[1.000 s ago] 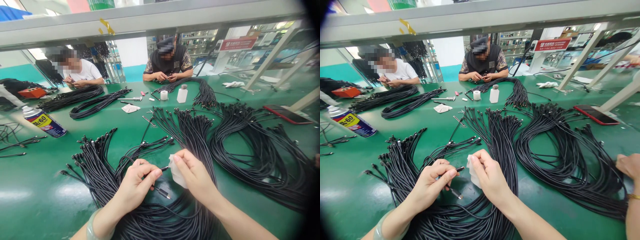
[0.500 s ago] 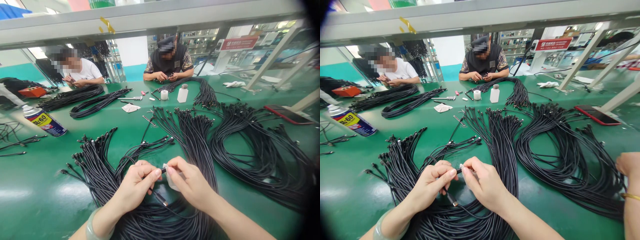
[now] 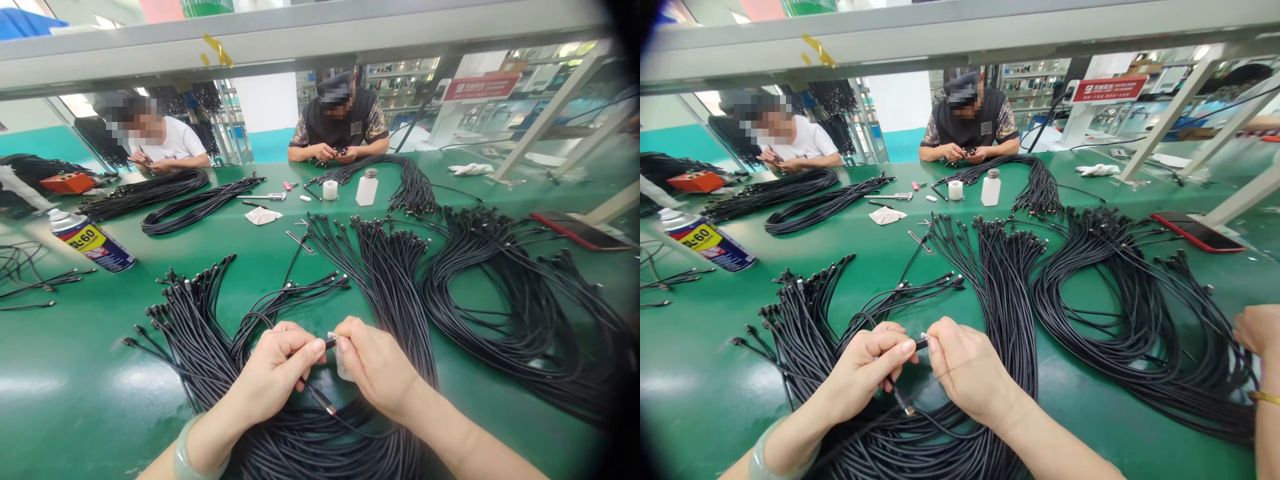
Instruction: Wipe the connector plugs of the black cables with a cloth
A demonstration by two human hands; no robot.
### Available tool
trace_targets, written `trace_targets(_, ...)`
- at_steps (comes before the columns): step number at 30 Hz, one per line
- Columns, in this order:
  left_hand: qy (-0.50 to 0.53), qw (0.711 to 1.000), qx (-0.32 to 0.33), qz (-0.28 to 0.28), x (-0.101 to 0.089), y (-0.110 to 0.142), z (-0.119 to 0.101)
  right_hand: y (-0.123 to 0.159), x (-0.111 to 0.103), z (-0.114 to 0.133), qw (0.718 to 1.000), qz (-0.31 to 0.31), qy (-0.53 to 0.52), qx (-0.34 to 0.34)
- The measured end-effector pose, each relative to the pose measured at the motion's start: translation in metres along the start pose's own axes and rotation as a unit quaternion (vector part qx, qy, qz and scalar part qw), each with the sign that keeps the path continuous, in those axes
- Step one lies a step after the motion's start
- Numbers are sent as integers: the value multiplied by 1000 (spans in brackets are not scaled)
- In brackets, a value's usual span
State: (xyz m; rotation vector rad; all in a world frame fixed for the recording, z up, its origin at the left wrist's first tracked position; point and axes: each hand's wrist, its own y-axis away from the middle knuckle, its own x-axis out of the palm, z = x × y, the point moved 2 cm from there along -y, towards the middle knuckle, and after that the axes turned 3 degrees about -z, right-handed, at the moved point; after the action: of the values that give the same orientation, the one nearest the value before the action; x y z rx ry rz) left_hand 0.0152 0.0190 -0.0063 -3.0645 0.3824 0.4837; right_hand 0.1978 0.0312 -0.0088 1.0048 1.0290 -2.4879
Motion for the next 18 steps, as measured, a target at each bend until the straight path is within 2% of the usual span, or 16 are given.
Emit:
trace_targets(7,4,1000,-3,-1,1,0,0,-1,1,-1,999,-2,21,29)
trace_targets(13,51,998,-47,0,-1,-1,3,2,-4,-4,987,-54,-90,118)
trace_targets(18,84,994,-74,4,-2,-2,3,4,-3,-2,967,-49,-173,182)
